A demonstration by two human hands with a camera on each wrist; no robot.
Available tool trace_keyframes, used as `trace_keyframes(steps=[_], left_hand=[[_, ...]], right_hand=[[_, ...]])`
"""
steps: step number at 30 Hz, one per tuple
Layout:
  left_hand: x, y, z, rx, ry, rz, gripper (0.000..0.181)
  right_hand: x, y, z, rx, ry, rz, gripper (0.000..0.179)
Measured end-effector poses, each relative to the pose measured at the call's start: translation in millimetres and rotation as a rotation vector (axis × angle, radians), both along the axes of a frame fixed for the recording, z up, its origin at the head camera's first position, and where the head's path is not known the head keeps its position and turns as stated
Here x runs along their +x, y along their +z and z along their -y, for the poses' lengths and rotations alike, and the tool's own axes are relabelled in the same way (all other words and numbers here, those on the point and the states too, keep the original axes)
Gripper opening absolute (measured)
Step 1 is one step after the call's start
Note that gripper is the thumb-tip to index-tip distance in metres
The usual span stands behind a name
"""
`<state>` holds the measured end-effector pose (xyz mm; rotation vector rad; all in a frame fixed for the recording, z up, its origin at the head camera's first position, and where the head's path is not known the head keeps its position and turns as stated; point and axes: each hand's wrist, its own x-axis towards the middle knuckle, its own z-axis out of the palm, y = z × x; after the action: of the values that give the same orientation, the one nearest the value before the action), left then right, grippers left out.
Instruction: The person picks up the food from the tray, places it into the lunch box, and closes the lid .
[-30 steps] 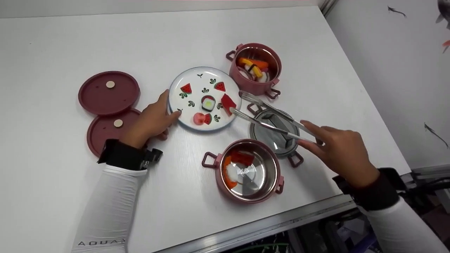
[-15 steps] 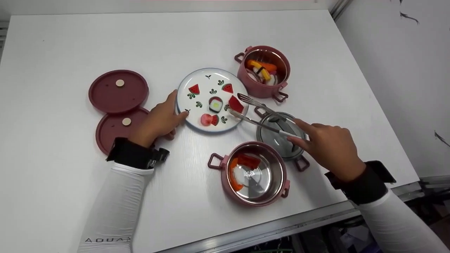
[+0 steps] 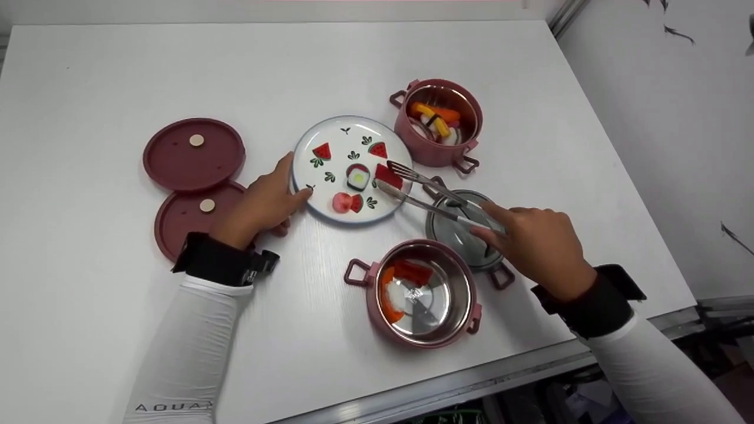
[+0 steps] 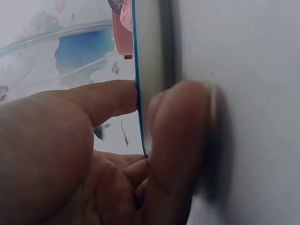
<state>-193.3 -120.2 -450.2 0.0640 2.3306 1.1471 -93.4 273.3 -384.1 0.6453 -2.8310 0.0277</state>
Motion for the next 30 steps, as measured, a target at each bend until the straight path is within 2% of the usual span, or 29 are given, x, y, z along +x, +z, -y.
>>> trace_keyframes(steps=[11,16,23,30], left_hand=[[-0.2,1.5,-8.6,-0.013,-0.071,-0.040,0.080],[-2.0,2.6,-10.5,-0.018,-0.065,-0.038,0.080],[-0.7,0.6,-5.9,-0.025,-0.053,-0.034,0.078],[-0.1,1.4,3.2,-0.007,-0.045,-0.030,0.079]], right_hand=[[16.0,-11.8,-13.8,-0.085,-0.018,0.002,0.035],[27.0,-10.6,-23.1,-0.141,-0.020,-0.028,0.037],[49.0,-3.1,-33.9,-0.205,-0.006,-0.076,0.037],[78.9,6.9,-42.3,-0.242,0.002,-0.102,0.049]])
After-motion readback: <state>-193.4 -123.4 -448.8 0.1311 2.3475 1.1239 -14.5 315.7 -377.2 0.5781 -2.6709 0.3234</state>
